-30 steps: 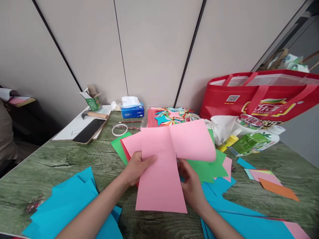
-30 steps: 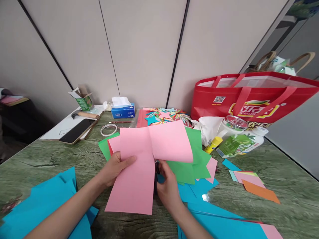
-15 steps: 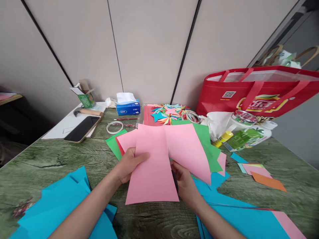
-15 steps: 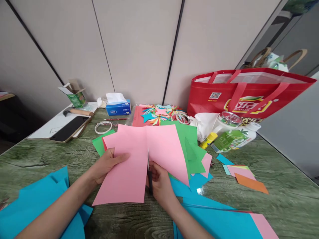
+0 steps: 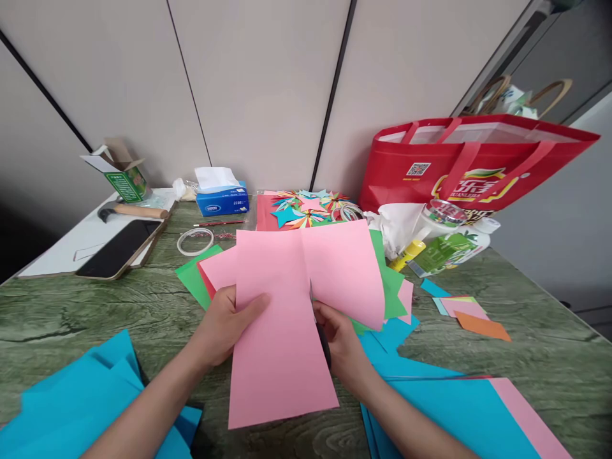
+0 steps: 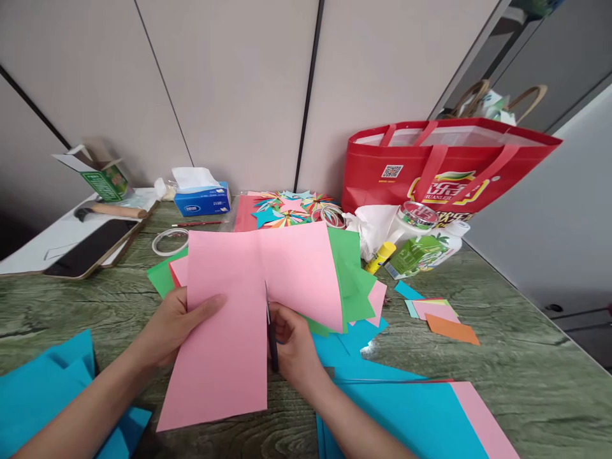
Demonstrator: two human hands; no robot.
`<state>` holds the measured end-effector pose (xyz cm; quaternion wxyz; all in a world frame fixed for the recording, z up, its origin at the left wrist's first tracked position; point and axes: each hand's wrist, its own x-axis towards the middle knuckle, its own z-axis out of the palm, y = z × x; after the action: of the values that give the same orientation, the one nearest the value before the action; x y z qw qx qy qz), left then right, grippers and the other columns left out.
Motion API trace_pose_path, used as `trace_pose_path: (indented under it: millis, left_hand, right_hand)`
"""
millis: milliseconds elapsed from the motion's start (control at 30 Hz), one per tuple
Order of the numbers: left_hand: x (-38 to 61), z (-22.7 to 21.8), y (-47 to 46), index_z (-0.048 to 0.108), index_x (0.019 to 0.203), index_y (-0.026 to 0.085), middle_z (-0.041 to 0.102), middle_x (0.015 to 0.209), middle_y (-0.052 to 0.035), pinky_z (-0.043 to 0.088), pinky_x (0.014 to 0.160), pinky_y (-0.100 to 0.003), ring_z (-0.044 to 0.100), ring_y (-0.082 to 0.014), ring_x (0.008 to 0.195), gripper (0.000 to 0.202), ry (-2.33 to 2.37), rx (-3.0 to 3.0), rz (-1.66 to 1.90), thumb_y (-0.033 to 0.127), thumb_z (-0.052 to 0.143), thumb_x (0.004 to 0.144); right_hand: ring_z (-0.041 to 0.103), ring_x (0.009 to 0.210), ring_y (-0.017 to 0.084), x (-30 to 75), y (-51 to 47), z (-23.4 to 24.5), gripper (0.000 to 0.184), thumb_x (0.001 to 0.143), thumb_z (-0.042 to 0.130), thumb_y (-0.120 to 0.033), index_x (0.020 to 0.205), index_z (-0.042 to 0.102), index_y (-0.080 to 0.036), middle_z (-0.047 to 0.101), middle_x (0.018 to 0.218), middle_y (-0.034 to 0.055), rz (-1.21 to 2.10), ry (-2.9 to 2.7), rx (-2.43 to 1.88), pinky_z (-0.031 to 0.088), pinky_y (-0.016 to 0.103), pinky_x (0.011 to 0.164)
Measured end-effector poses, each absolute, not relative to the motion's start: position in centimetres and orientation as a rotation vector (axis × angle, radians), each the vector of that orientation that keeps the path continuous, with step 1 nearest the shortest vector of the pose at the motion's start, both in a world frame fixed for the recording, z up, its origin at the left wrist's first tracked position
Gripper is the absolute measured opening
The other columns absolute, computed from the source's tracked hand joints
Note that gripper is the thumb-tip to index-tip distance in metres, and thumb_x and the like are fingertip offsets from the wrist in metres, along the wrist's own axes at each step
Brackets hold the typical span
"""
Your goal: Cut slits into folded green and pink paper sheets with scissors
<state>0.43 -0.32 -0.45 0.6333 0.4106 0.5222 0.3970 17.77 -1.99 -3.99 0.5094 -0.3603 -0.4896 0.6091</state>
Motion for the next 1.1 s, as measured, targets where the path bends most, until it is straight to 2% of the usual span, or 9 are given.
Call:
trace_pose_path:
  millis: [233, 667, 967, 1100]
  left_hand:
    - [0.72, 0.04, -0.38, 0.063, 0.07, 0.014, 0.067, 0.06, -0.0017, 0.045, 0.042, -0.022, 0.057, -0.0136, 0.048, 0.023, 1.26, 0.872, 0.931, 0.035, 0.069, 0.063]
    - [0.81, -0.22, -0.5, 0.064, 0.067, 0.015, 0.066, 0.06, -0.0021, 0.045, 0.043, -0.024, 0.058, -0.015, 0.048, 0.022, 1.262, 0.957, 0.926, 0.037, 0.067, 0.063]
    - [0.66, -0.2, -0.43, 0.063, 0.069, 0.015, 0.067, 0.062, -0.0032, 0.046, 0.044, -0.025, 0.059, -0.0164, 0.05, 0.024, 1.292, 0.972, 0.923, 0.038, 0.067, 0.064]
    - [0.77, -0.07, -0.52, 0.064, 0.067, 0.014, 0.066, 0.059, -0.0028, 0.045, 0.042, -0.024, 0.058, -0.0159, 0.048, 0.024, 1.29, 0.99, 0.921, 0.037, 0.068, 0.062]
  right_hand:
    - [0.062, 0.084, 0.021, 17.95, -1.91, -4.33, 0.029, 0.061, 0.072, -0.025, 0.088, 0.064, -0.02, 0.068, 0.089, 0.0044, 1.485, -1.211, -0.897, 0.049, 0.034, 0.079]
    - [0.062, 0.069, 0.018, 18.01, -1.81, -4.27, 0.025, 0.059, 0.073, -0.027, 0.081, 0.065, -0.018, 0.069, 0.077, 0.003, 1.411, -1.206, -0.967, 0.05, 0.027, 0.063]
    - [0.062, 0.075, 0.019, 18.12, -1.88, -4.48, 0.028, 0.059, 0.072, -0.025, 0.085, 0.064, -0.019, 0.068, 0.083, 0.0036, 1.441, -1.234, -0.952, 0.049, 0.029, 0.068]
    - [0.061, 0.07, 0.018, 18.14, -1.86, -4.46, 0.023, 0.059, 0.072, -0.025, 0.08, 0.064, -0.019, 0.068, 0.077, 0.0026, 1.407, -1.227, -0.975, 0.049, 0.027, 0.063]
